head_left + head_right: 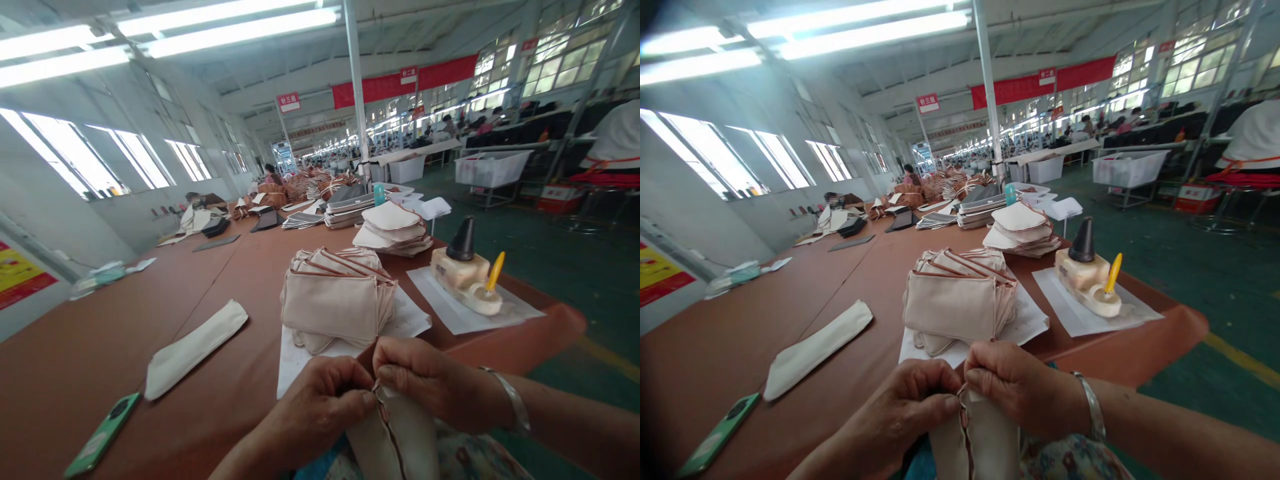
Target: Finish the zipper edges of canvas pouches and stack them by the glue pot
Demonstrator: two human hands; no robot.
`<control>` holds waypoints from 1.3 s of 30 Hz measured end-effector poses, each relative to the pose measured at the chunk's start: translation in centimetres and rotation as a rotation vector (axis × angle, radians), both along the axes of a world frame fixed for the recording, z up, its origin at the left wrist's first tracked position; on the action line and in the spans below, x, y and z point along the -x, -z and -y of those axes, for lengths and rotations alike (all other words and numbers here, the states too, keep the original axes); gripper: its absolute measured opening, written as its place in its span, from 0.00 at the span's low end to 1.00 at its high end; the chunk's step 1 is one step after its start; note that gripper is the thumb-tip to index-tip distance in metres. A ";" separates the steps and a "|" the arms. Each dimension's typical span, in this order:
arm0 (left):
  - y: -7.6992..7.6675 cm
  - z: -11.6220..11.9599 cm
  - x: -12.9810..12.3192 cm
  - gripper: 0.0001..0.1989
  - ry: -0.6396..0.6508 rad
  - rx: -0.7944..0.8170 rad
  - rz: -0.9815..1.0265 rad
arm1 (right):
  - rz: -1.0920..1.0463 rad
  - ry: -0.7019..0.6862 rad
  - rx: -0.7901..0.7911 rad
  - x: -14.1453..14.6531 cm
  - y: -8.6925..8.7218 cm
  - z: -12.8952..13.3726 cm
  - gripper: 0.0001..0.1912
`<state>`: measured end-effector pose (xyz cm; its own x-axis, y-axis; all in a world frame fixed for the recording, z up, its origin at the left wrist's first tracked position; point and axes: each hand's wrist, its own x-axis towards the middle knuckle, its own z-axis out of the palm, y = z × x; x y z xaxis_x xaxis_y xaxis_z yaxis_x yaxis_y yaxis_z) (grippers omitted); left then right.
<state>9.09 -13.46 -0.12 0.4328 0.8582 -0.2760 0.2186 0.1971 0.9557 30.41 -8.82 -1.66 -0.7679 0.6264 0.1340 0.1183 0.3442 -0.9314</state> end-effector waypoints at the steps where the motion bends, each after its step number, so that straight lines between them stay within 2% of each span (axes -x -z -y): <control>1: 0.0 0.0 -0.1 0.10 -0.007 0.018 0.004 | -0.018 -0.005 0.047 0.0 0.2 -0.1 0.18; 6: -0.2 -0.2 -1.1 0.08 -0.113 0.135 0.089 | -0.106 -0.025 0.196 -0.2 0.8 -0.6 0.21; 9: -0.3 -0.3 -2.0 0.05 -0.178 0.129 0.103 | -0.105 -0.019 0.260 0.1 0.8 -0.6 0.20; 16: 0.6 -0.3 -2.7 0.07 -0.263 0.106 0.046 | -0.112 0.059 0.433 0.6 0.8 -0.4 0.09; 19: 0.8 -0.2 -2.1 0.09 -0.176 -0.069 -0.080 | -0.134 0.113 0.478 0.6 1.2 -0.3 0.07; 23: 0.7 0.1 -1.3 0.05 -0.121 -0.646 -0.367 | -0.134 0.167 0.525 0.5 1.5 -0.2 0.07; 25: 0.8 0.3 -1.0 0.07 -0.045 -0.922 -0.502 | -0.124 0.175 0.539 0.5 1.3 -0.1 0.07; 28: 1.1 0.5 -1.0 0.10 0.034 -1.159 -0.739 | -0.129 0.176 0.552 0.6 1.1 0.0 0.07; 31: 1.7 0.7 -1.5 0.09 0.018 -1.241 -0.910 | -0.122 0.195 0.552 0.7 1.2 0.0 0.07; 34: 2.0 0.7 -2.0 0.09 0.021 -1.239 -0.986 | -0.110 0.196 0.553 0.7 1.4 -0.1 0.07; 39: 2.0 0.2 -2.2 0.08 0.044 -1.068 -0.943 | -0.070 0.164 0.505 0.6 1.7 -0.4 0.08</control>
<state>11.26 -13.70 -2.17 0.4855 0.8251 0.2891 0.8328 -0.5371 0.1343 29.78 -8.44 -3.39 -0.6546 0.7370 -0.1683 0.0648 -0.1671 -0.9838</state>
